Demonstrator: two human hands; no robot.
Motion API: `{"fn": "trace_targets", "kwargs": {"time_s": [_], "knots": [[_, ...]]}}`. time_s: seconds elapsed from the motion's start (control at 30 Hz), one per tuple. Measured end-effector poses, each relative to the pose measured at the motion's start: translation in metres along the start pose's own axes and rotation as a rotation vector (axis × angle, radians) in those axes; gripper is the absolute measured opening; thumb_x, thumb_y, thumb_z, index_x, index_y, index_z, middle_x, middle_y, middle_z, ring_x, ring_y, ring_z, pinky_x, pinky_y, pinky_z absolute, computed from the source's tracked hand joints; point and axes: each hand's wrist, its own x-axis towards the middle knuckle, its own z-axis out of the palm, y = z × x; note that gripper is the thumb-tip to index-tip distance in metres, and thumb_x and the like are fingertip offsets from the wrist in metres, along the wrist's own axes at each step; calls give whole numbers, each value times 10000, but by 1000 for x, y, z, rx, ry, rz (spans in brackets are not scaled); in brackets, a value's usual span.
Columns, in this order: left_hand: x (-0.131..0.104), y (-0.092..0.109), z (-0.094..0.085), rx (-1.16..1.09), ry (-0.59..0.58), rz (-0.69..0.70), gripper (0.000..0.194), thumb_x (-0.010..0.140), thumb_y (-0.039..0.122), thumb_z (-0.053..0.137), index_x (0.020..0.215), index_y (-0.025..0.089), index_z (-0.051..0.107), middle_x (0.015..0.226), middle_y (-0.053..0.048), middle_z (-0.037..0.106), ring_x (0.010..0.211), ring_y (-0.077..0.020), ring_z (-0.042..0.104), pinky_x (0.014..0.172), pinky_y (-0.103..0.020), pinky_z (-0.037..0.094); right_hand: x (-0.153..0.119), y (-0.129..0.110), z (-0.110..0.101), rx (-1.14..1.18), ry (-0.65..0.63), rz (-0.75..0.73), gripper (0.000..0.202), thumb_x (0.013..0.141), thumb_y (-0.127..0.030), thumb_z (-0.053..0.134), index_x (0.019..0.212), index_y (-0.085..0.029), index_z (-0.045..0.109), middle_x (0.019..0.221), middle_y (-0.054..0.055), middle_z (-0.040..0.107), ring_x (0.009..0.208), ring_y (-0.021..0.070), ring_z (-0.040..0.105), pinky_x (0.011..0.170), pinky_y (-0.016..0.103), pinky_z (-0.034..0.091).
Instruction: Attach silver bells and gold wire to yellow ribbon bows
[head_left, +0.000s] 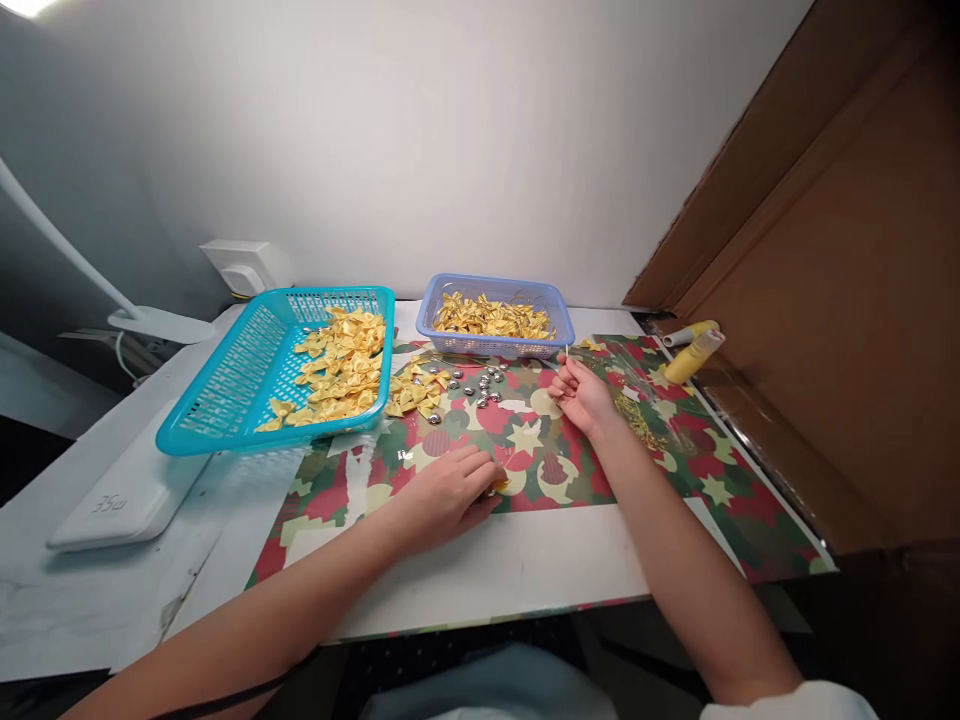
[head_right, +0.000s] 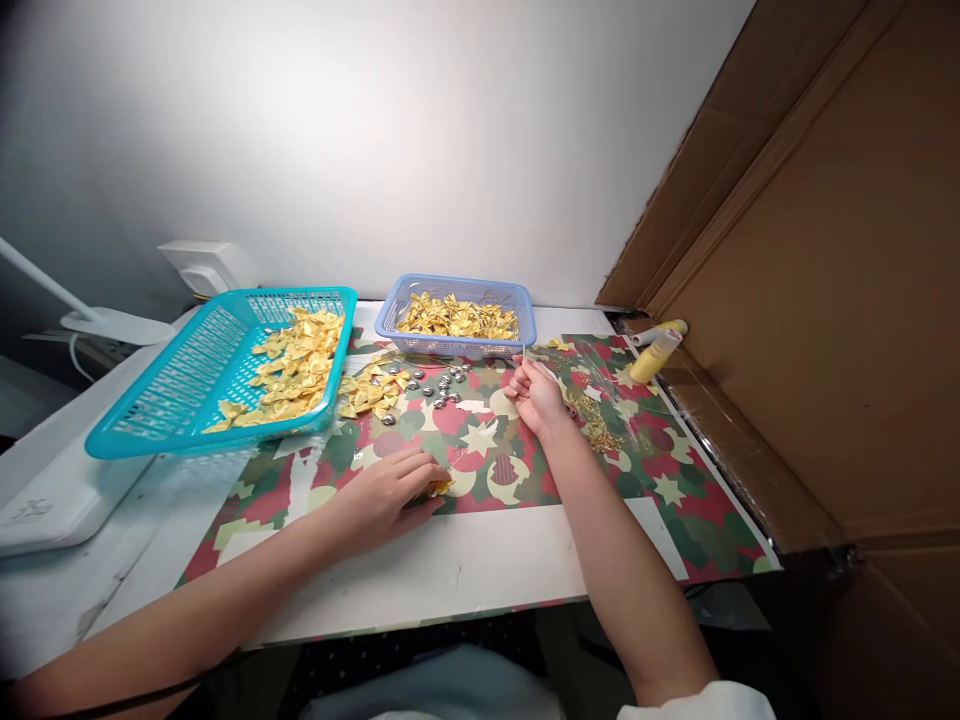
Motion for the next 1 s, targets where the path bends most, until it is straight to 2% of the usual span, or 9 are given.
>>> {"fn": "trace_targets", "kwargs": {"time_s": [0.1, 0.27, 0.43, 0.57, 0.67, 0.77, 0.87, 0.93, 1.0], "knots": [[0, -2, 0, -19, -9, 8, 133, 940, 206, 453, 889, 185, 575, 803, -49, 616, 743, -172, 538, 640, -274, 425, 3, 2, -1, -14, 7, -15, 238, 971, -162, 399, 767, -187, 519, 464, -96, 268, 390, 55, 212, 416, 141, 295], [1, -3, 0, -33, -74, 41, 227, 970, 241, 423, 855, 180, 608, 796, -50, 624, 753, -160, 554, 633, -264, 428, 9, 7, -1, -64, 22, -34, 198, 916, -228, 538, 729, -200, 480, 466, -104, 254, 383, 56, 210, 377, 141, 245], [1, -1, 0, -9, -103, 55, 217, 966, 261, 444, 875, 173, 621, 817, -53, 632, 752, -164, 554, 635, -272, 431, 11, 12, 3, -111, 11, -43, 197, 900, -248, 558, 722, -207, 483, 452, -112, 255, 373, 58, 201, 369, 143, 238], [1, 4, -3, -46, -93, 63, 179, 943, 295, 491, 955, 186, 632, 863, -60, 637, 775, -170, 559, 672, -283, 450, 9, 16, 4, -163, -16, -5, 159, 880, -233, 579, 734, -201, 524, 472, -84, 444, 402, 58, 380, 434, 149, 376], [2, 5, -6, -57, -57, 27, 208, 920, 323, 516, 1038, 187, 619, 919, -74, 639, 796, -181, 569, 672, -293, 459, 10, 17, 3, -199, -12, 31, 116, 880, -211, 571, 766, -188, 566, 595, -27, 621, 514, 78, 558, 548, 191, 490], [1, -3, -12, -7, 63, -81, 188, 916, 310, 504, 994, 180, 615, 909, -71, 641, 812, -189, 584, 703, -308, 471, 11, 17, 2, -216, 4, 43, 98, 872, -188, 583, 776, -175, 592, 688, 8, 681, 576, 87, 621, 621, 216, 524], [-1, -21, -21, 141, 201, -333, 146, 904, 260, 485, 903, 178, 606, 911, -72, 628, 855, -210, 602, 740, -328, 485, 12, 17, 2, -224, 20, 42, 124, 881, -154, 560, 766, -169, 603, 689, 10, 685, 577, 84, 629, 617, 209, 527], [-3, -31, -28, 234, 198, -491, 139, 873, 261, 513, 931, 170, 602, 966, -84, 612, 844, -225, 613, 701, -333, 491, 12, 17, 2, -231, 26, 45, 141, 880, -130, 550, 755, -167, 605, 659, 6, 678, 561, 83, 623, 595, 205, 526], [-4, -38, -32, 262, 167, -567, 182, 851, 268, 529, 982, 161, 597, 1020, -94, 601, 833, -230, 620, 684, -338, 496, 11, 17, 2, -240, 26, 53, 144, 868, -112, 559, 742, -163, 607, 629, 9, 670, 534, 86, 611, 572, 207, 526]]}}
